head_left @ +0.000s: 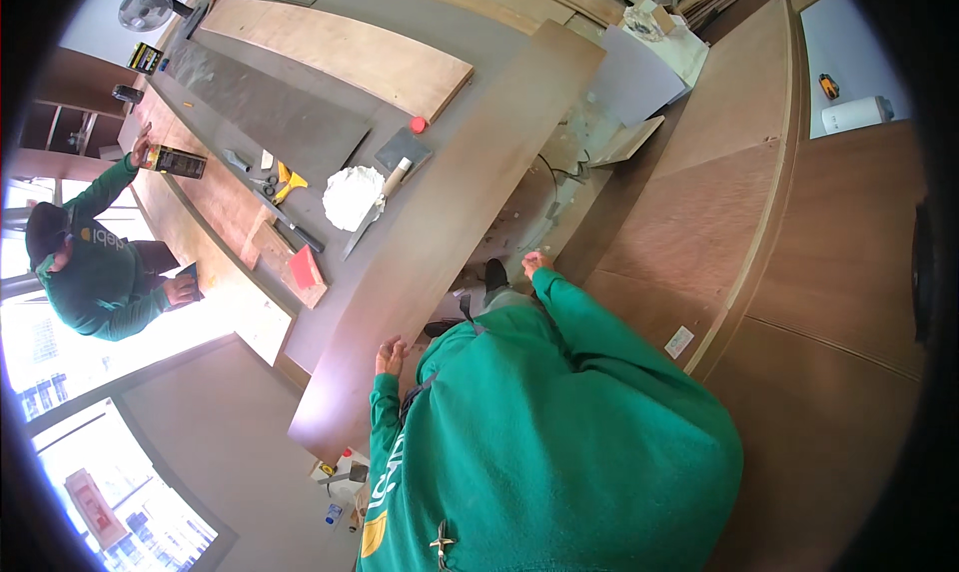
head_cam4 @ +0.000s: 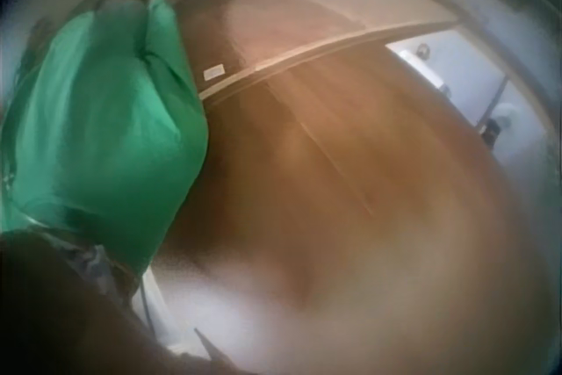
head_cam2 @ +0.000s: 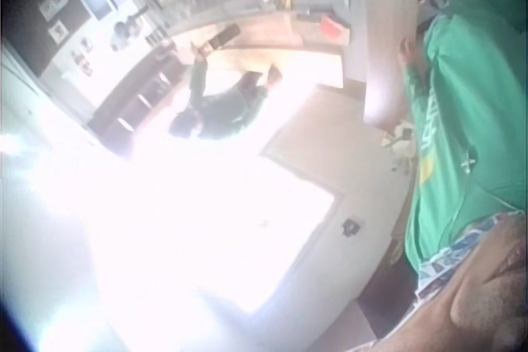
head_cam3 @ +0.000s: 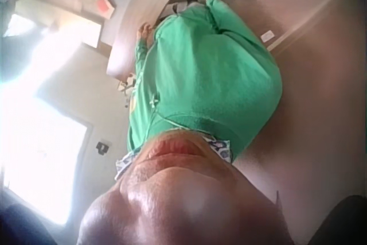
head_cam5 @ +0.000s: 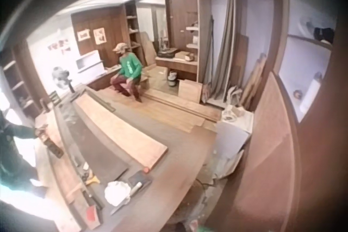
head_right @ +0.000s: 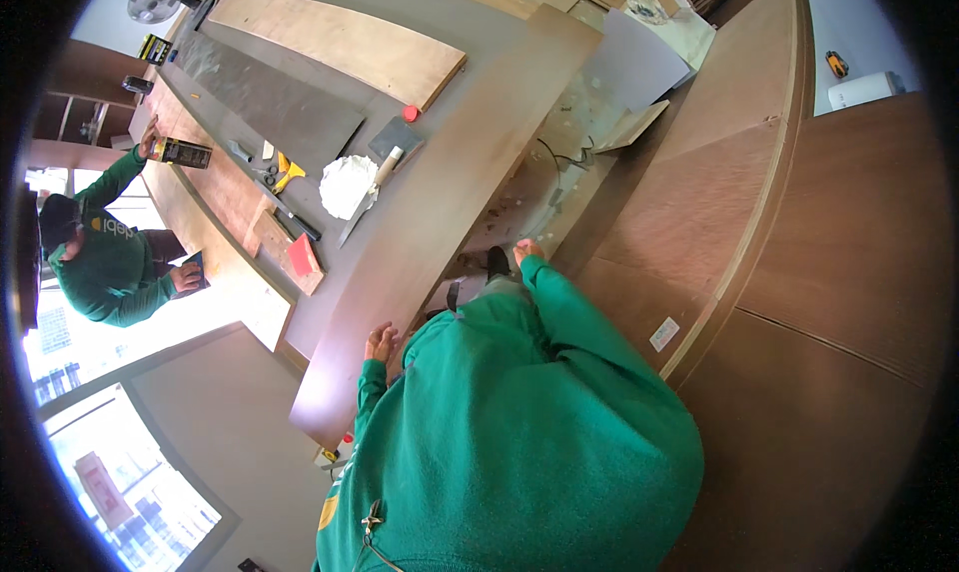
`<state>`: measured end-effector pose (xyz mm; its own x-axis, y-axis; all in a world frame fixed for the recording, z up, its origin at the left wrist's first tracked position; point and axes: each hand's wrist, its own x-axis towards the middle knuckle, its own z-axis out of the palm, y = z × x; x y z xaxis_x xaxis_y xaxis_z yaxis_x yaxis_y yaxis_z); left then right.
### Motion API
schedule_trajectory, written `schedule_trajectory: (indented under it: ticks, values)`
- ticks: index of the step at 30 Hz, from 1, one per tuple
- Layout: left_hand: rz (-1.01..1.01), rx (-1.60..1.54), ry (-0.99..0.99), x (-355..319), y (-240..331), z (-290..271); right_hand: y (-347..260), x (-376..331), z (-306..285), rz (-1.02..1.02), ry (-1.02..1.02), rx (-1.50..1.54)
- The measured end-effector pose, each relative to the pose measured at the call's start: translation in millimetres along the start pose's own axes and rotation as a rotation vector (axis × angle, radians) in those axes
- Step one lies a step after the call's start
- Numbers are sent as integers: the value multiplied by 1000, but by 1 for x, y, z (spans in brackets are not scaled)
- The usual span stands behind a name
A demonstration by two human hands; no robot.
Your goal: The person sands the edge and surface of a wooden plank using a small sanding block, periodically checking the surface by hand.
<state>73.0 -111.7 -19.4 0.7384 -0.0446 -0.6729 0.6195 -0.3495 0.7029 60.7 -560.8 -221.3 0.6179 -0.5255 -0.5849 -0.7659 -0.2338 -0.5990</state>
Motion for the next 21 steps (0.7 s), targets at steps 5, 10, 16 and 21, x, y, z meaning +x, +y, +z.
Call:
schedule_trajectory:
  ticks: [5,10,16,21]
  values:
    - [48,1,-72,27,19,44,65,56,-29,-45,123,119]
    - [60,35,-50,29,33,40,58,40,-21,99,108,207]
    - [24,90,-130,30,47,57,84,30,-27,87,76,207]
    - [31,96,-95,26,34,29,69,15,14,125,-25,228]
